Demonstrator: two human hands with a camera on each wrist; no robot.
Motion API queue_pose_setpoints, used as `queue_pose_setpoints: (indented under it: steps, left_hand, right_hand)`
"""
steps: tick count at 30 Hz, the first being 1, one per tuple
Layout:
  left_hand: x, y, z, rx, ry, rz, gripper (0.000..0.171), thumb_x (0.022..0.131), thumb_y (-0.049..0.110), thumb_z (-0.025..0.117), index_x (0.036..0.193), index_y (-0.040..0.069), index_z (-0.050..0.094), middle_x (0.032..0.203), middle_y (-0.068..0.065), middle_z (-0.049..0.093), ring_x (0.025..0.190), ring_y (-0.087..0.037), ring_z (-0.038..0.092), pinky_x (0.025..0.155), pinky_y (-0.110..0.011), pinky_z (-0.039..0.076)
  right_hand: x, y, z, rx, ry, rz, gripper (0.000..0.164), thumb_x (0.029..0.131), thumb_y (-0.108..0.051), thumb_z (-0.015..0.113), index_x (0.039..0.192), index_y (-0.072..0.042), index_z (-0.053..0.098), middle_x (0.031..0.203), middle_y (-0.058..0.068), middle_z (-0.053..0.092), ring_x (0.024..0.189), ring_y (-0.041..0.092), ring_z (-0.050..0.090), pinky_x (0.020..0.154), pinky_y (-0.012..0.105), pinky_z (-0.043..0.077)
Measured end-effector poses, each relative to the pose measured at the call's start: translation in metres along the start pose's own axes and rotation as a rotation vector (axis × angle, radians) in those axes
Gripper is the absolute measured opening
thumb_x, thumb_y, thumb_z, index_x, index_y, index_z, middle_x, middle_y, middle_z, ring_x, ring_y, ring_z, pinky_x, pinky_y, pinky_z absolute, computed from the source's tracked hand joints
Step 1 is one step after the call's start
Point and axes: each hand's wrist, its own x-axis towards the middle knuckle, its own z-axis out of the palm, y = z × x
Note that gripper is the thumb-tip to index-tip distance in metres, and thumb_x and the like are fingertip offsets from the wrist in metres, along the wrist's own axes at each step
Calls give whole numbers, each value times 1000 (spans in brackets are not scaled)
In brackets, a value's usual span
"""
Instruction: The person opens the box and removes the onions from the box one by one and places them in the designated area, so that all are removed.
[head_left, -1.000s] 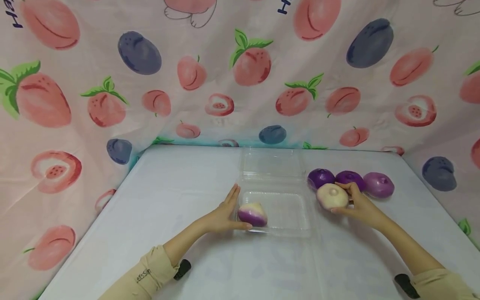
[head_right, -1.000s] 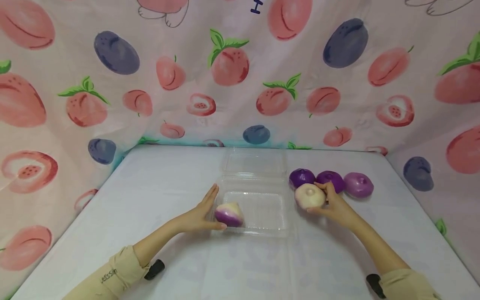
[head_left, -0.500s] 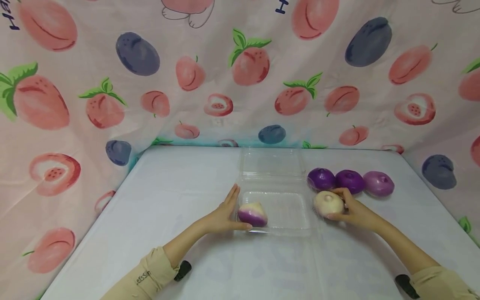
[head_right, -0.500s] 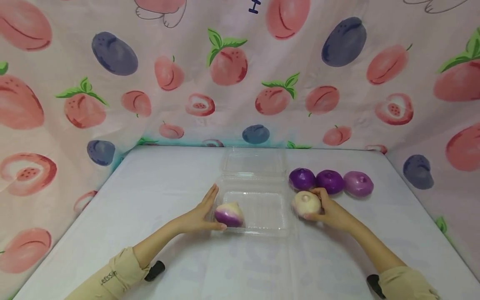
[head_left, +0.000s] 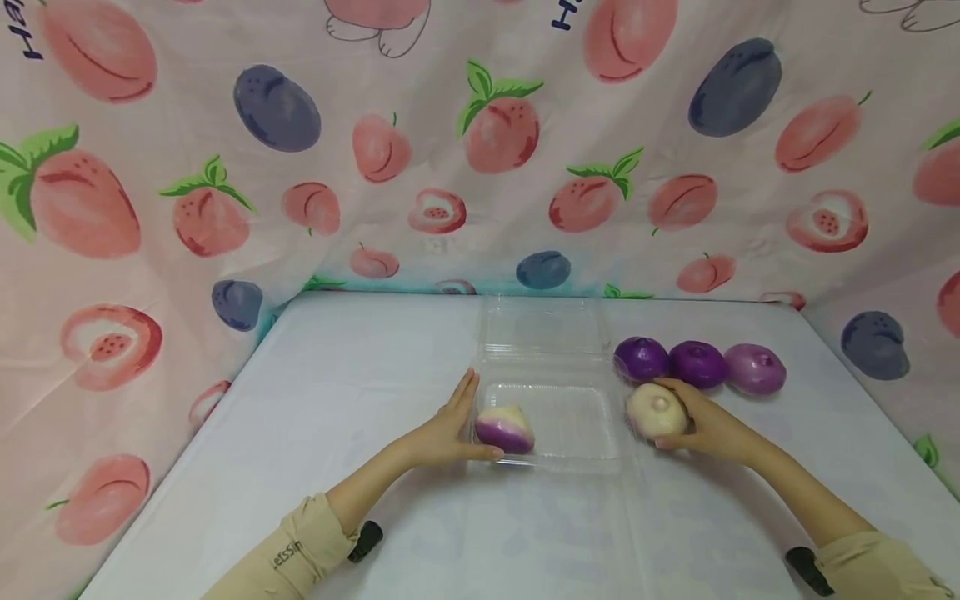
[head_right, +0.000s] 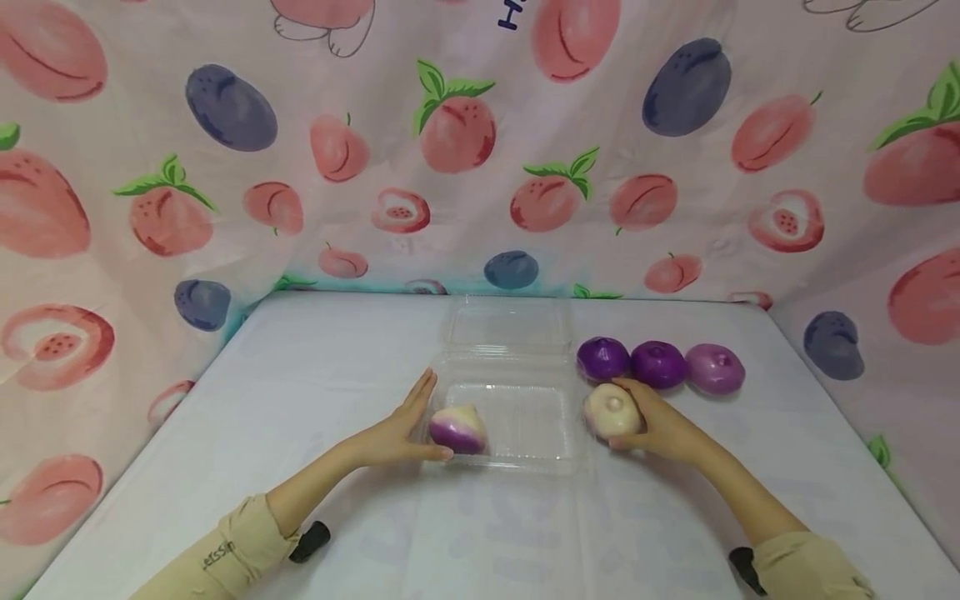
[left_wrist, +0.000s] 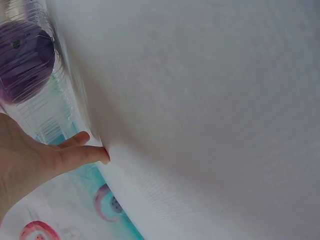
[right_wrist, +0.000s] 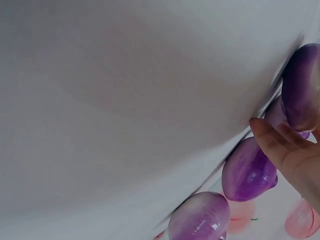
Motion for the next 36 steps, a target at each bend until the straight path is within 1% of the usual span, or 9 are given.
queue_pose_setpoints:
  steps: [4,8,11,14,18,23,31,33,36]
  left_hand:
    - [0,-1,0,-4,6,2,122,75,58,70,150,5,-11,158,-10,-20,144,-41,1,111,-65,11]
    - [0,-1,1,-5,-4,-4,122,76,57,70,150,5,-12,157,-10,-21,144,-42,2,111,-64,13]
    - [0,-1,1,10,-9,-14,122,76,58,70,150,6,-12,157,-9,-21,145,-39,0,113,-62,12]
    - [1,-1,0,22,-3,-16,122,76,59,69,150,7,-11,158,-9,-20,145,-36,-1,113,-61,11]
    - [2,0,-1,12,-3,-17,122,76,59,69,150,8,-12,158,-8,-20,144,-40,1,112,-63,13]
    - [0,1,-1,2,-5,-20,122,76,58,70,150,7,-12,157,-8,-21,142,-46,4,110,-64,16]
    - [1,0,-1,17,0,-16,123,75,58,70,150,7,-13,158,-8,-21,144,-40,2,112,-62,14]
    - [1,0,-1,19,-1,-13,122,76,57,70,150,7,-13,158,-8,-21,145,-38,2,112,-62,13]
    - [2,-1,-1,18,-4,-8,122,76,57,70,150,7,-13,158,-8,-21,146,-35,0,113,-62,11]
  right_hand:
    - [1,0,0,1,5,0,88,75,-21,79,137,14,27,135,39,36,123,56,36,96,69,32]
    - [-1,-4,-2,-9,4,-13,89,74,-20,79,138,14,27,136,39,35,121,57,38,92,67,37]
    - [-1,-10,-9,-38,0,-5,87,75,-21,78,137,13,28,135,40,35,121,58,37,92,67,37]
    - [0,-17,-19,-62,-3,19,82,78,-24,76,137,12,31,136,39,35,123,58,33,96,68,32]
    - [3,-28,-26,-75,-16,35,79,81,-29,74,137,10,34,137,36,36,125,56,34,98,67,32]
    - [5,-42,-24,-79,0,-16,75,79,-28,75,136,6,39,136,32,42,124,52,38,97,65,35]
    - [17,-61,-18,-174,56,-214,54,82,-23,73,127,-2,51,126,19,57,118,40,50,94,58,42]
    - [21,-68,-14,-182,63,-235,51,82,-20,73,126,-2,53,125,18,58,117,38,52,94,56,43]
    - [27,-79,-7,-186,55,-225,50,82,-20,73,125,-1,54,125,19,58,119,38,52,96,54,44]
